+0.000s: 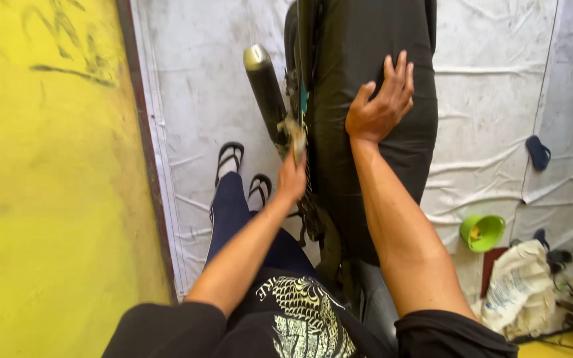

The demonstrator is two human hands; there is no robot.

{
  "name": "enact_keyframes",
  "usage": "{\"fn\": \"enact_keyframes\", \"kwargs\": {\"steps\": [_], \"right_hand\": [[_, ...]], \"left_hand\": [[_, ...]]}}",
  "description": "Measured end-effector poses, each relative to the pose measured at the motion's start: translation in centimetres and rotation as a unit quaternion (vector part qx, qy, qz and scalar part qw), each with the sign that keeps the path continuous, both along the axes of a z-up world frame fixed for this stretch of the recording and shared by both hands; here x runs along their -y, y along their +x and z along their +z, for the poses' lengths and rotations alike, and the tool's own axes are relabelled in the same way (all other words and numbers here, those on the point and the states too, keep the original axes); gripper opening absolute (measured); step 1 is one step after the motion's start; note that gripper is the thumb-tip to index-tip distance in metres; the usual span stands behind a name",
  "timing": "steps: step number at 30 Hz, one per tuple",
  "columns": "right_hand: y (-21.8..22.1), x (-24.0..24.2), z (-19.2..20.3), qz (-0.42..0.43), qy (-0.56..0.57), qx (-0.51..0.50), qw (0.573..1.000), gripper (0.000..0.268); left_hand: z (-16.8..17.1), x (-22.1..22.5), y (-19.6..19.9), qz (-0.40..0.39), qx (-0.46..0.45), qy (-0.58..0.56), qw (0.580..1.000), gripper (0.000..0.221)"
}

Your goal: The person wipes the black seat of a motorcycle with a white cloth. They use their left hand to scrub the surface while their right hand holds the seat steady. The person moves around the seat to clean different sections, including the sides and the rear.

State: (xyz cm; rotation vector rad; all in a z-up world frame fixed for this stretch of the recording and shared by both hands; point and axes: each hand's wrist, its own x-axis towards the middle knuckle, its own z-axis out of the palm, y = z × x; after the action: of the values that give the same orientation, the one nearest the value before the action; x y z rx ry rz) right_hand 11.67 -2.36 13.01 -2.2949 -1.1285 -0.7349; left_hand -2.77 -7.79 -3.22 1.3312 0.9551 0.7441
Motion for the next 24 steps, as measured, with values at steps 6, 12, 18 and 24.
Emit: {"fn": "enact_keyframes", "kwargs": {"steps": [6,12,18,24], "right_hand": [[0.4,0.4,-0.5,0.002,-0.013,-0.006,1.0,0.052],[0.4,0.5,-0.4,0.004,0.0,0.0,1.0,0.052],[0.4,0.0,-0.4,-0.004,0.003,-0.002,1.0,0.052],[0.4,0.3,-0.3,0.004,0.01,0.005,1.0,0.05]], "left_hand": [[-1.0,1.6,0.0,-0.036,-0.087,-0.125,0.988,0.054],[3.1,-7.6,3.5,0.059,-0.016,0.018,0.998,0.05],[2.3,-2.9,1.7,-0.022,-0.038,0.111,0.993,0.052],[2.8,-0.3,-5.1,-0.136,-0.015,-0.131,0.982,0.043]]}}
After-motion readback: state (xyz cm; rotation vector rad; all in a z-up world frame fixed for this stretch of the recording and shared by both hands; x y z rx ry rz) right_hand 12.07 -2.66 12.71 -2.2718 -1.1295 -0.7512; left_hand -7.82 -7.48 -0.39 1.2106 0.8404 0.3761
